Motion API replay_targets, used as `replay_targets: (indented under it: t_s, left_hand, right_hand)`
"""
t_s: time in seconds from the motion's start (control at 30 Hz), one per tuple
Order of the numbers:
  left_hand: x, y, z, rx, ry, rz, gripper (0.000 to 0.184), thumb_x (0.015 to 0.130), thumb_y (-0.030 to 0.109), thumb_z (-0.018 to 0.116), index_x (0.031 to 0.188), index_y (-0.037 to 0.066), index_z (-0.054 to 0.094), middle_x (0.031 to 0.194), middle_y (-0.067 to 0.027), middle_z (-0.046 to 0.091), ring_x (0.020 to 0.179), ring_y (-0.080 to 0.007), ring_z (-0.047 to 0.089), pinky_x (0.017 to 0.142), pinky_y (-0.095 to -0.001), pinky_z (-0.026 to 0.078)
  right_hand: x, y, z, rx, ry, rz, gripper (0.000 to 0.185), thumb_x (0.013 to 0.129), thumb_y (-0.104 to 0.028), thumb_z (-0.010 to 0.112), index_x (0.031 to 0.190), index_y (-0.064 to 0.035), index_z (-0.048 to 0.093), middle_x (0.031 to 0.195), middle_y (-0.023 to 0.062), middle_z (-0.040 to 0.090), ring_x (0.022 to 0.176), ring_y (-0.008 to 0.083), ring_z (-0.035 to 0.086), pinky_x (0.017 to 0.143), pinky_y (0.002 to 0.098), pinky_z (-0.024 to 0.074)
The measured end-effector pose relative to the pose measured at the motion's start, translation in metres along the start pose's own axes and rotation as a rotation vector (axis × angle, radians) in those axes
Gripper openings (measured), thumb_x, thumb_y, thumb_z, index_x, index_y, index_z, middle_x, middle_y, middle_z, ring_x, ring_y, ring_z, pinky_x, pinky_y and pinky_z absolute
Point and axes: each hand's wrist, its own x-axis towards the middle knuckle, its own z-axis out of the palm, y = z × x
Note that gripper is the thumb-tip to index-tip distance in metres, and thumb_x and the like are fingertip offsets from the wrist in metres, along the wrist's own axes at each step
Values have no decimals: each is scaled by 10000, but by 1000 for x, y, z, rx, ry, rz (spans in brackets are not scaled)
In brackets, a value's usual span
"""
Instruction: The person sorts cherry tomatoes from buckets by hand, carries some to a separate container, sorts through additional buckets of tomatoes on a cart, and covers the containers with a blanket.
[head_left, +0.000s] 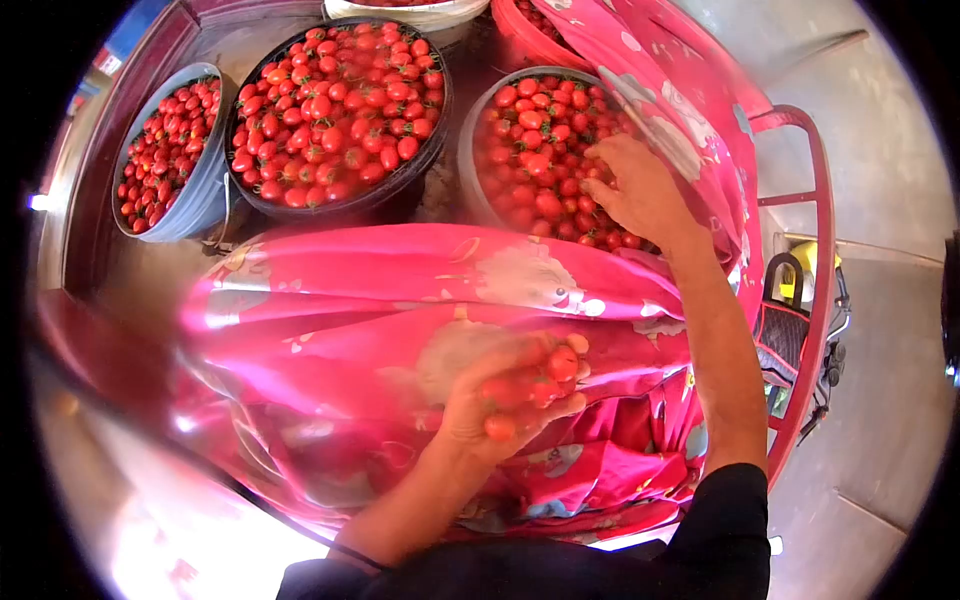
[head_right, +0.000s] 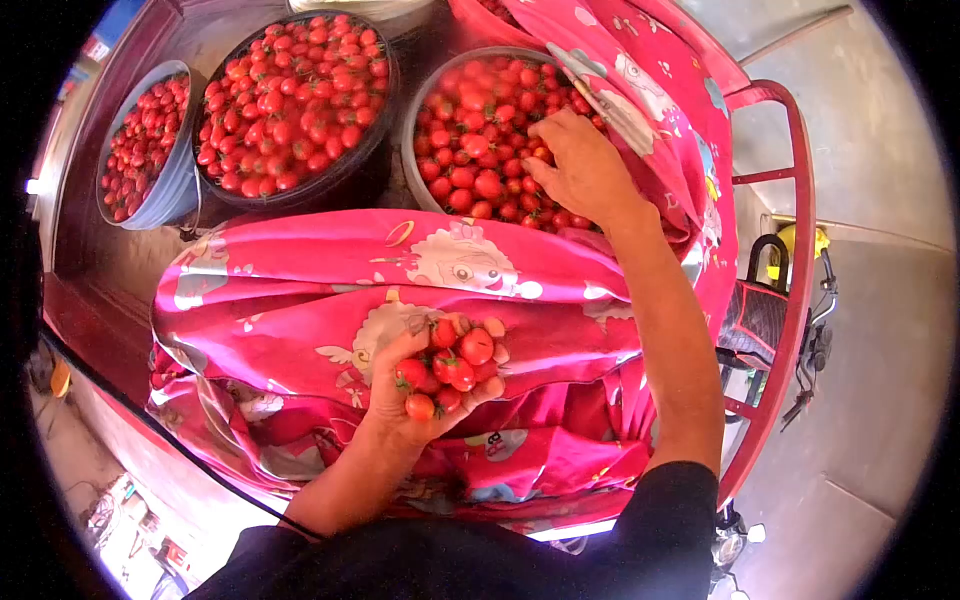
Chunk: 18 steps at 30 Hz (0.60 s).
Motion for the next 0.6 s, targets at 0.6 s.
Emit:
replay_targets:
  t_s: [0.6]
  left_hand:
    - [-4,4,11,39,-21,-20,326,1015,267,614,1154,-26,644,1304,-158,626,1125,-287,657,915,-482,638]
  right_hand:
    - [-14,-19,-12,37,-298,125,308,862,-273,733,1011,-17,650,1020,204,679,1040,390,650,922,492,522]
